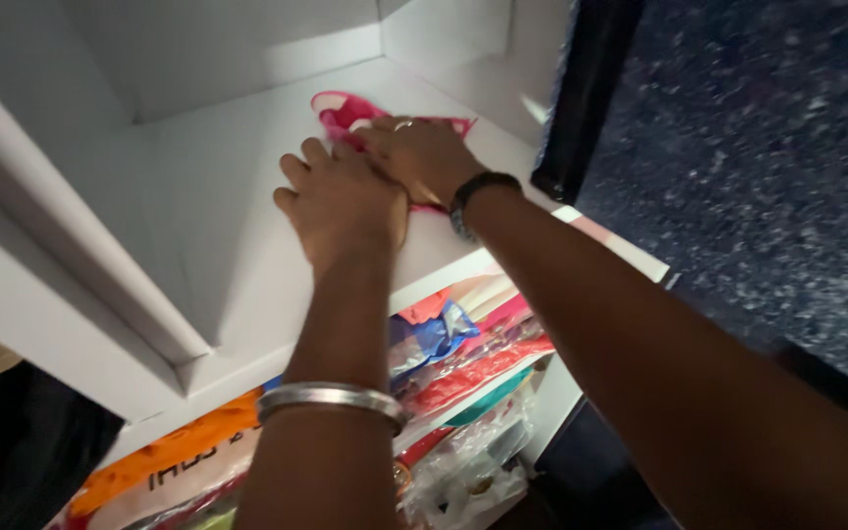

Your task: The person wipes the interior surfaces of a white closet shelf using a pink cloth. They reach into the shelf, wipe the bottom and side panels, and continue cleaning different sections of the empty shelf space.

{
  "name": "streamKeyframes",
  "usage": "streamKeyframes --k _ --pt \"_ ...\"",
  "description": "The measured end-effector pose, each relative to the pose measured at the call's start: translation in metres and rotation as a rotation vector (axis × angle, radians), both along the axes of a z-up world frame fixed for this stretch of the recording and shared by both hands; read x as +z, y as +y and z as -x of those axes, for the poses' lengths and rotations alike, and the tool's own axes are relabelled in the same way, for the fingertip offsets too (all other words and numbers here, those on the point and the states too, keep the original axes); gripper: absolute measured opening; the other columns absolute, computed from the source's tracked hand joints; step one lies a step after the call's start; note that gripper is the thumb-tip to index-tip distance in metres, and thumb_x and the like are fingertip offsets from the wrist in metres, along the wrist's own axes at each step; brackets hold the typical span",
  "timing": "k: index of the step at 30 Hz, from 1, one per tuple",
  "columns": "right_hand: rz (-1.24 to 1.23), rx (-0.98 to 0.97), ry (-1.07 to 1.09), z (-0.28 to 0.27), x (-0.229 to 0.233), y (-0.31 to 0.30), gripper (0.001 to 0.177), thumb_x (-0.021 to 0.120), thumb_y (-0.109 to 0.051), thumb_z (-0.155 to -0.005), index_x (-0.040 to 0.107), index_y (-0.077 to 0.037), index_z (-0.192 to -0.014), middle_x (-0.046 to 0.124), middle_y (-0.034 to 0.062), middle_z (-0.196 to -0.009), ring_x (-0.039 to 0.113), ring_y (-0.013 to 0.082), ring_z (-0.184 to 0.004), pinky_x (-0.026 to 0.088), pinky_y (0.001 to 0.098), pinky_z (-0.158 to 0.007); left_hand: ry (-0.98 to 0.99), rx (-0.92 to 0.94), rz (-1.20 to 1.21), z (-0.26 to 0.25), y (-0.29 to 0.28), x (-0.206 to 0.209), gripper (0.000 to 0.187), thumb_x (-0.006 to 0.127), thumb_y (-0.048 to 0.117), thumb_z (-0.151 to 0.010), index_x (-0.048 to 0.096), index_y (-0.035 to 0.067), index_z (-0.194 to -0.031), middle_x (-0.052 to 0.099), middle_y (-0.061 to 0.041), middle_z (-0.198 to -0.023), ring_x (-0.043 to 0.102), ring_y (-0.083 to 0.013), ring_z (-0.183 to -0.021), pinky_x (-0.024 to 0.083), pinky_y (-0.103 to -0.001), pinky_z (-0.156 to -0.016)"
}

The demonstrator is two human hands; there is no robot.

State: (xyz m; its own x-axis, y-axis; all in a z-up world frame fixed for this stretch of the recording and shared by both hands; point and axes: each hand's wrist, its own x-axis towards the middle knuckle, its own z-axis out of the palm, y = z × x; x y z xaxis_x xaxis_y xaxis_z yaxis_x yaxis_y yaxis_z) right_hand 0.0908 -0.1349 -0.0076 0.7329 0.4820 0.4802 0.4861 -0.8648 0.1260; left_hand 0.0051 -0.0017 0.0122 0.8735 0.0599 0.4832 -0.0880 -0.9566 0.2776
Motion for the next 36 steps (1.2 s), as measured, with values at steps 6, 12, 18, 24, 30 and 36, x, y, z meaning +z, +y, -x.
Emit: streamKeyframes --k 6,12,18,24,30,36 --pt "0.04 0.01 0.049 -0.014 -0.006 0.0 0.044 0.049 -0.034 -0.102 0.053 -0.016 -0.142 0.057 0.0043 -0.145 0.054 0.0262 -0.133 0.047 0.0474 -0.101 -0.025 0.008 -0.008 -0.008 0.003 -0.01 0.04 0.048 0.035 -0.097 0.063 0.006 -0.12 0.055 -0.012 -0.123 0.047 -0.0345 -0.117 0.04 -0.052 -0.094" --pt "-0.1 0.059 0.021 -0.032 -0.001 0.004 0.042 0.05 -0.038 -0.105 0.056 -0.015 -0.139 0.061 0.0075 -0.14 0.058 0.0277 -0.127 0.045 0.0498 -0.101 -0.022 -0.005 0.033 -0.011 0.0 -0.008 0.034 0.05 0.03 -0.096 0.064 0.008 -0.118 0.055 -0.012 -0.123 0.047 -0.0343 -0.117 0.039 -0.052 -0.096" --pt "-0.077 0.07 0.022 -0.028 -0.002 0.007 0.04 0.051 -0.037 -0.102 0.057 -0.018 -0.137 0.063 0.0066 -0.137 0.06 0.0265 -0.126 0.046 0.0494 -0.098 -0.034 -0.001 0.009 -0.012 0.001 -0.006 0.037 0.053 0.032 -0.095 0.062 0.006 -0.119 0.056 -0.013 -0.122 0.047 -0.0357 -0.117 0.04 -0.055 -0.094" --pt "-0.022 0.097 -0.091 -0.015 -0.006 0.001 0.047 0.059 -0.032 -0.091 0.057 -0.012 -0.134 0.064 0.0081 -0.132 0.062 0.0298 -0.121 0.047 0.0506 -0.095 -0.093 0.007 0.013 -0.017 -0.002 -0.008 0.04 0.054 0.032 -0.095 0.062 0.003 -0.121 0.058 -0.013 -0.122 0.048 -0.0373 -0.116 0.042 -0.056 -0.092" --pt "-0.089 -0.253 0.058 -0.005 -0.001 0.02 0.038 0.05 -0.038 -0.103 0.058 -0.011 -0.129 0.064 0.0114 -0.132 0.062 0.0315 -0.121 0.045 0.0566 -0.097 0.023 -0.012 0.018 -0.003 0.007 -0.004 0.045 0.06 0.034 -0.089 0.061 0.001 -0.121 0.058 -0.014 -0.129 0.047 -0.0371 -0.122 0.043 -0.055 -0.096" --pt "-0.07 -0.178 -0.066 -0.01 0.004 0.02 0.048 0.058 -0.032 -0.088 0.058 -0.01 -0.13 0.063 0.0134 -0.132 0.057 0.0364 -0.122 0.041 0.0586 -0.097 0.0 -0.061 0.126 -0.001 0.001 0.004 0.046 0.063 0.031 -0.09 0.055 0.001 -0.124 0.059 -0.018 -0.13 0.048 -0.0406 -0.123 0.042 -0.059 -0.101"
